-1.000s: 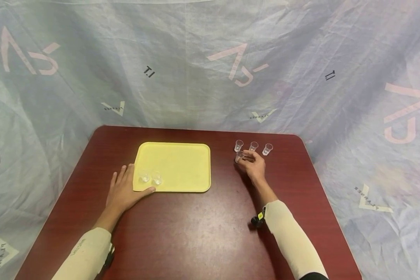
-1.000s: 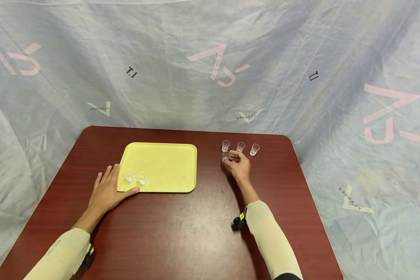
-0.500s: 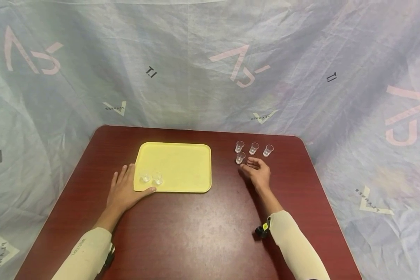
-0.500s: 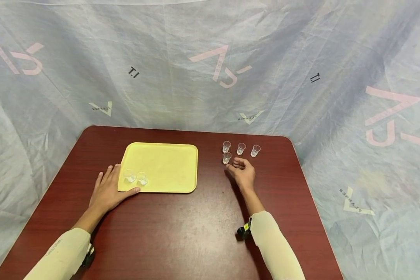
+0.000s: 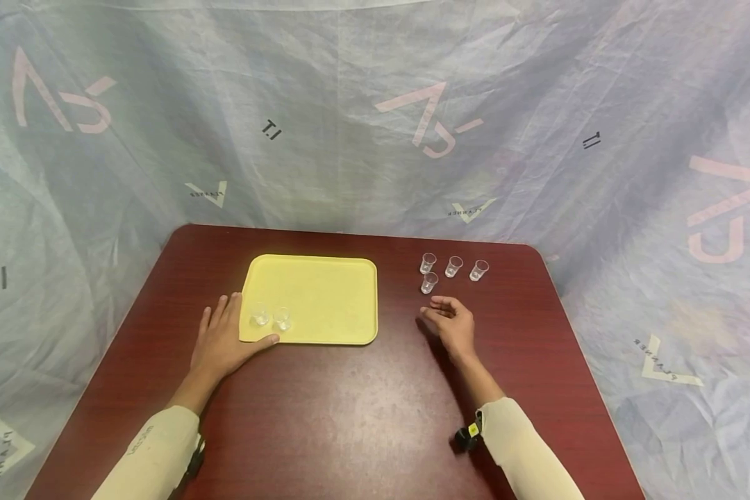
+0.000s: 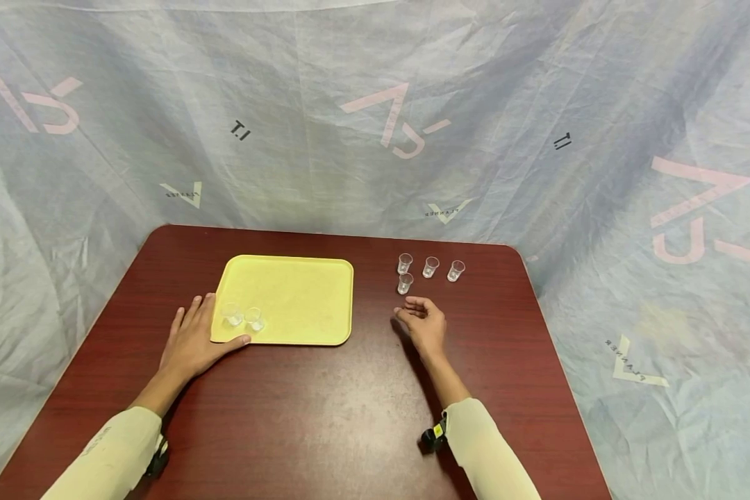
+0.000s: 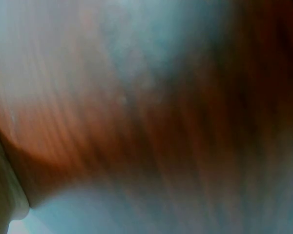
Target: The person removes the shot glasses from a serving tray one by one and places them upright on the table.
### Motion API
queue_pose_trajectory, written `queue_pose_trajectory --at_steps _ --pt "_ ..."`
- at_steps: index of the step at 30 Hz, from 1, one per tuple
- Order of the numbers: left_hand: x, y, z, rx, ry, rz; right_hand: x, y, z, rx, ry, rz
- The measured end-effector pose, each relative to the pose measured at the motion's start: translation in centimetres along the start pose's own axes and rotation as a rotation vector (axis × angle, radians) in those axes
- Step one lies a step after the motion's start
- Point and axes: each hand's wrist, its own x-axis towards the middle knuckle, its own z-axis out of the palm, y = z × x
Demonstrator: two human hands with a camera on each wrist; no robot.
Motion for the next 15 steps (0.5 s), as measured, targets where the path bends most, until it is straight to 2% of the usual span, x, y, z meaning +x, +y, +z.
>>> queue_pose_trajectory --at_steps 7,15 --pt "0.0 0.0 0.0 0.005 -0.001 -0.002 -1.0 -0.2 1.6 0.03 -0.06 0.004" --pt "-0.1 0.1 -0.1 0.0 0.002 -0.001 -1.7 -1.1 3.3 -0.007 -0.117 -0.008"
